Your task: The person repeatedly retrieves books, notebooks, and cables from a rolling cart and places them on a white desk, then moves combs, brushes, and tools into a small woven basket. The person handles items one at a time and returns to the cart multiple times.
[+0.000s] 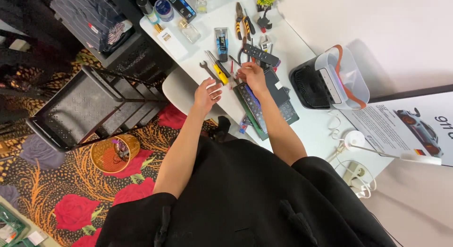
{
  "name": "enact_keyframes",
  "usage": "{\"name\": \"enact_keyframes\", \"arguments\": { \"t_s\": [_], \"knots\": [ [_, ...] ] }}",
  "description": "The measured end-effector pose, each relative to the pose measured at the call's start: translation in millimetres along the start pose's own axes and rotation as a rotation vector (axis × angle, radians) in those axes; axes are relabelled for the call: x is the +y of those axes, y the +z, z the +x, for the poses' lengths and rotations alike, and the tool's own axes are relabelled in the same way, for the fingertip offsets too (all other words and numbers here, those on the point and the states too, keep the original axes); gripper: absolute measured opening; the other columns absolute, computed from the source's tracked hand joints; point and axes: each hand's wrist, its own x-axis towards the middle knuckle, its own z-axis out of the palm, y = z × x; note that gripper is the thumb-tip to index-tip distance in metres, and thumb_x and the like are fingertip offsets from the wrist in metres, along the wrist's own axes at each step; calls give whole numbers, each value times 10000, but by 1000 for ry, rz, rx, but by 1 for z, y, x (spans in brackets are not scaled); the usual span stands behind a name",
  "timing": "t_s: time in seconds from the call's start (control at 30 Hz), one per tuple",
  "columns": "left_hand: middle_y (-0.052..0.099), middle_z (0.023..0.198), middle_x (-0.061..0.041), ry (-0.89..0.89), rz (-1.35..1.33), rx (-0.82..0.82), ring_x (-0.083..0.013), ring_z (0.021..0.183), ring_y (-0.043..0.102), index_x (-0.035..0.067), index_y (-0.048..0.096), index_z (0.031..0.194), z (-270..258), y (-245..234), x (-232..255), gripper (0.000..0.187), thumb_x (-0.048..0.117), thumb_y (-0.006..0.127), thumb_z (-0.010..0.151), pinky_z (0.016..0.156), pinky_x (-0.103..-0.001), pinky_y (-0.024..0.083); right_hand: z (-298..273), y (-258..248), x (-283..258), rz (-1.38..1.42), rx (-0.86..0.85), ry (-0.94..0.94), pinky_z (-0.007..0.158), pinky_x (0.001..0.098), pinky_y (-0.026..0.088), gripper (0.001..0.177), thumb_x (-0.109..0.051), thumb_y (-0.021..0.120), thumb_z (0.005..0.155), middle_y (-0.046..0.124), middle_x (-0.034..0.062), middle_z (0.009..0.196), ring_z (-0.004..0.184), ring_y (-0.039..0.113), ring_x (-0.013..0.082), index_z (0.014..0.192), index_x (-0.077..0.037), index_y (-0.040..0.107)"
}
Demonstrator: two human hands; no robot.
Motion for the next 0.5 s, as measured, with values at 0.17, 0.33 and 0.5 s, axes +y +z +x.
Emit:
{"name": "enact_keyframes", "arguments": {
  "t_s": [0.17,0.33,0.5],
  "knots": [
    [738,1045,-85,-43,83,60,-235,892,671,126,611,1250,16,16,-3,423,375,687,917,776,-383,529,13,-6,-8,-105,20,-117,724,305,541,251,-167,689,959,789,93,992,886,798,201,1172,-34,696],
    [752,1058,-100,-76,130,35,-219,880,659,90,611,1239,46,21,1,406,363,670,944,758,-378,533,-8,6,-14,-707,-109,-416,807,370,599,330,-154,742,913,779,156,980,901,781,257,1195,8,686],
    [770,1065,-92,-122,225,9,-207,832,669,99,602,1216,80,41,14,387,376,646,949,744,-368,527,-11,12,-31,-882,-135,-400,814,406,589,329,-129,744,900,781,189,929,891,767,329,1190,15,683]
  ]
}}
